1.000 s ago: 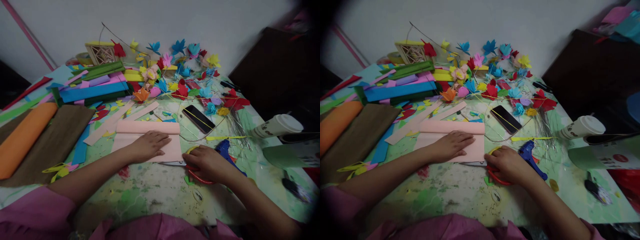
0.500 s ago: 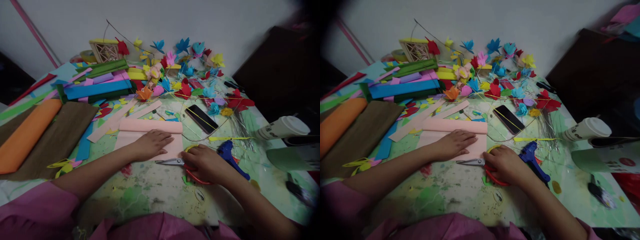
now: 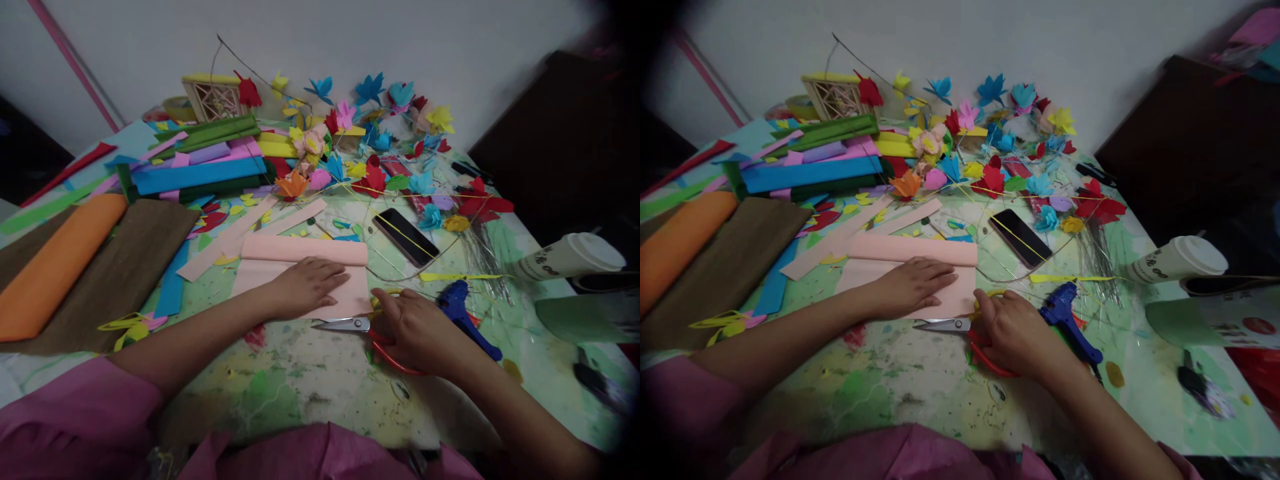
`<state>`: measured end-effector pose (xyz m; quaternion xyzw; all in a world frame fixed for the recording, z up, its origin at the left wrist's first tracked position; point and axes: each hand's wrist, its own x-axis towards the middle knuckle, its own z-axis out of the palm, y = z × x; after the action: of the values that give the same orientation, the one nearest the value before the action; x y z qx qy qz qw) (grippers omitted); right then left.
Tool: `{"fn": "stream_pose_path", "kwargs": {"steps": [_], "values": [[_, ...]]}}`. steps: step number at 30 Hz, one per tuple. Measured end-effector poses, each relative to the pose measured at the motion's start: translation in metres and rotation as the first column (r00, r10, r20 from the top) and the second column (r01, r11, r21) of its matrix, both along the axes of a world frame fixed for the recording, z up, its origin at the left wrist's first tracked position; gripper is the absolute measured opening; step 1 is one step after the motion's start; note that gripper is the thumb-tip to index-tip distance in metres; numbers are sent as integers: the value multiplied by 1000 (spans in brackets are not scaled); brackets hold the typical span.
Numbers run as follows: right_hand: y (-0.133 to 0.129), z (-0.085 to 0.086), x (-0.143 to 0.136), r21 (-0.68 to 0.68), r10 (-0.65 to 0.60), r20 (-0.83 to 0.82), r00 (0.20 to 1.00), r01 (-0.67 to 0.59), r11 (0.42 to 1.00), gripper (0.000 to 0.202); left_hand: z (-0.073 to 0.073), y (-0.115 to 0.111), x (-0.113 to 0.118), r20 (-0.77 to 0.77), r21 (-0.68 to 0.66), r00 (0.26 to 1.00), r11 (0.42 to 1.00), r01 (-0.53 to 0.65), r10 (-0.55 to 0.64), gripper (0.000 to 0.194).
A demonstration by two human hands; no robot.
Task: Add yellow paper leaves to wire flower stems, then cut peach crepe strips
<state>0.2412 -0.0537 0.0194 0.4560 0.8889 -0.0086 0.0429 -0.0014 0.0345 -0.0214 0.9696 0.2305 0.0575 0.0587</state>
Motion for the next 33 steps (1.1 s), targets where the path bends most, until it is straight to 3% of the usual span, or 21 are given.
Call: {"fn": "stream_pose_path", "kwargs": {"steps": [4, 14, 25, 33], "values": [[4, -2, -6, -60, 46, -40, 998, -49, 997, 80, 1, -1, 0, 13, -1, 1000, 1000, -8, 8, 52], [15, 1, -21, -132, 108, -19, 994, -110, 985, 77, 5, -1, 1, 21, -12, 1000, 1000, -6, 6, 49], [10, 1, -18, -60, 134, 37, 990, -132, 989, 74, 6, -2, 1, 20, -17, 1000, 1000, -7, 7, 49], [12, -3, -29, -59, 98, -22, 995, -99, 993, 90, 4, -2, 1, 43, -6, 999, 1000, 2, -2, 46]]}}
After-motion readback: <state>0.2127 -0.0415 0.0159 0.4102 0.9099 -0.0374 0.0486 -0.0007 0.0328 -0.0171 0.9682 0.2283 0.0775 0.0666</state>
